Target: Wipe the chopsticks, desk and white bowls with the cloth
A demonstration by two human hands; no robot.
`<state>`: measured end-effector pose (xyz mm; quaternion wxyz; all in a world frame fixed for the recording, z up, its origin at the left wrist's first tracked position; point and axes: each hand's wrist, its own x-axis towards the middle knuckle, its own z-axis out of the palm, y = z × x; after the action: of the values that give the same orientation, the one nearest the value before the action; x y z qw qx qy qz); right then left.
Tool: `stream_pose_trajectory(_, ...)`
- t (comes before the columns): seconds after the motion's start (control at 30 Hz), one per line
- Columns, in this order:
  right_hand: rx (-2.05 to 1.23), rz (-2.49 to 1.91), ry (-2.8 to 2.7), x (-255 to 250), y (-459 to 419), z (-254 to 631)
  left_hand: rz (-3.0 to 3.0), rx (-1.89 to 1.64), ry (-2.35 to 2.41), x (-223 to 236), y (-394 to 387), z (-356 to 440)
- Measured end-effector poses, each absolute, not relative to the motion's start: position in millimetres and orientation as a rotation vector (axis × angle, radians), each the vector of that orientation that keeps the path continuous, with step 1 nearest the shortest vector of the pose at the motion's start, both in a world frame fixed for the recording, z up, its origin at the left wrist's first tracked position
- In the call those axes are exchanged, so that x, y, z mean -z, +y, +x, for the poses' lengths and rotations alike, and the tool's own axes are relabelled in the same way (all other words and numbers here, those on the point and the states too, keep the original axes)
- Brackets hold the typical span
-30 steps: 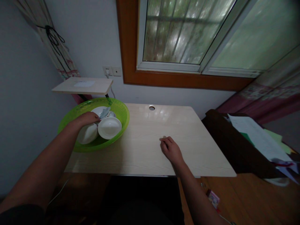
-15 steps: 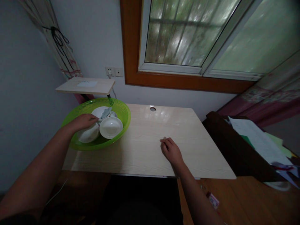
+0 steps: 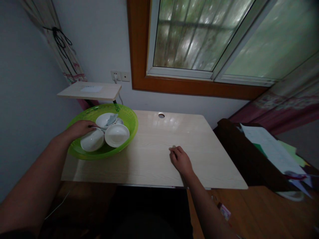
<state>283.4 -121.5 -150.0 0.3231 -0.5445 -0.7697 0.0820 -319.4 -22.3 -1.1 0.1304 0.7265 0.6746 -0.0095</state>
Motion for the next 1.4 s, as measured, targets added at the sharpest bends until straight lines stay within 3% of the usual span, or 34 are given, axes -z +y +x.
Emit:
stream_pose_trajectory(0.47,-0.172,-1.487,-2.054,146.9,-121.5,280.5,1.970,0.074,1.867,-24.6,-11.2,-312.8)
stream_pose_trajectory(1.23,-0.259,-1.459,-1.999,147.6,-121.1,281.8,2.084,0.051,1.840,-9.2,-12.4,-315.6)
stream_pose_trajectory(1.4,-0.268,-1.458,-2.009,145.3,-121.7,279.7,2.244,-0.286,1.953,-43.2,-62.0,-281.4)
